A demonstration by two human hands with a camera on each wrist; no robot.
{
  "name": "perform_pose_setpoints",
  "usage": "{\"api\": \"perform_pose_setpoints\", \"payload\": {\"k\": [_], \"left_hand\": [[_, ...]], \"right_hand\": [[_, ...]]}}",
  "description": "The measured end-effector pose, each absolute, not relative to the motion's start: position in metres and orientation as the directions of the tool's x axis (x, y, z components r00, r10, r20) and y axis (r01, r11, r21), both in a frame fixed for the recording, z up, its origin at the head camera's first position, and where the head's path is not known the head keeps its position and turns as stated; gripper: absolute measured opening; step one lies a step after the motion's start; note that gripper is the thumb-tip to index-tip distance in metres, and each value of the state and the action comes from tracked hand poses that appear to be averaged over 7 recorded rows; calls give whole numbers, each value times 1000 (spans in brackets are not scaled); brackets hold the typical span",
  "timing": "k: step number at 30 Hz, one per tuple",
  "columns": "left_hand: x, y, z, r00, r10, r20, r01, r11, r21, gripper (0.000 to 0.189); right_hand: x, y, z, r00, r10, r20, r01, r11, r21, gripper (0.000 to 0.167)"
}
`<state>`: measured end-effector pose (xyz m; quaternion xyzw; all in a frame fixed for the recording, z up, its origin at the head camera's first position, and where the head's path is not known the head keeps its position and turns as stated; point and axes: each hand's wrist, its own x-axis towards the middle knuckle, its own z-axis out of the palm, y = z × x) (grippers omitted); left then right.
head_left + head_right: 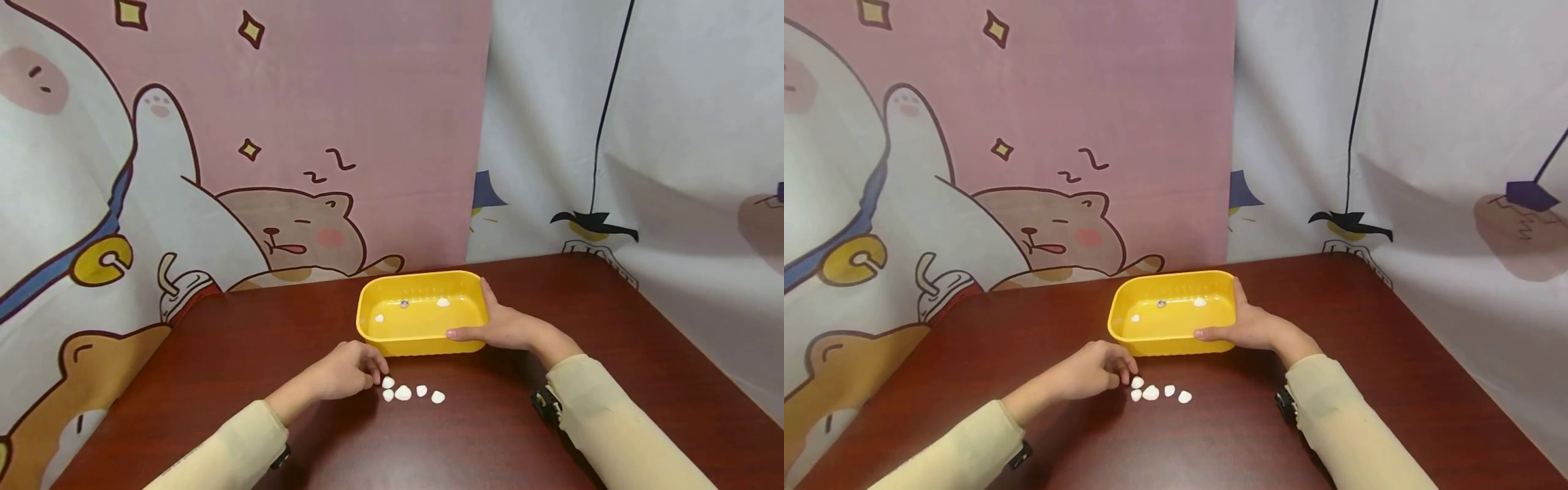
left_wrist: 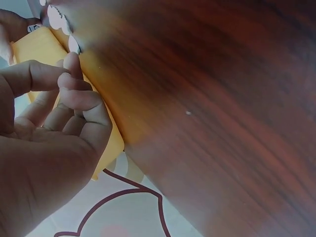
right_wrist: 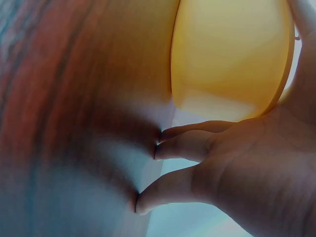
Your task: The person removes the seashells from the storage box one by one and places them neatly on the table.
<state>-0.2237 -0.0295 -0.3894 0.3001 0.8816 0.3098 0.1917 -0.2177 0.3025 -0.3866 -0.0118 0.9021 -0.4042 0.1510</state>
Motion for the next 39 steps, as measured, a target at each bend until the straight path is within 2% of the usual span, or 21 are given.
{"api": "perform_pose_setpoints", "payload": {"k": [8,19,39], "left_hand": [[-223,-26,-391,-752,644,-141,421,633,649,12],[-227,-19,-407,-754,653,-71,475,617,628,15],[-227,-15,-405,-753,654,-79,473,620,626,16]], "right_hand": [[-218,303,-387,-956,-134,-261,103,681,-725,144],[-216,302,-387,-960,-122,-252,101,689,-718,143],[-215,300,-388,-967,-127,-221,80,673,-736,136]]}}
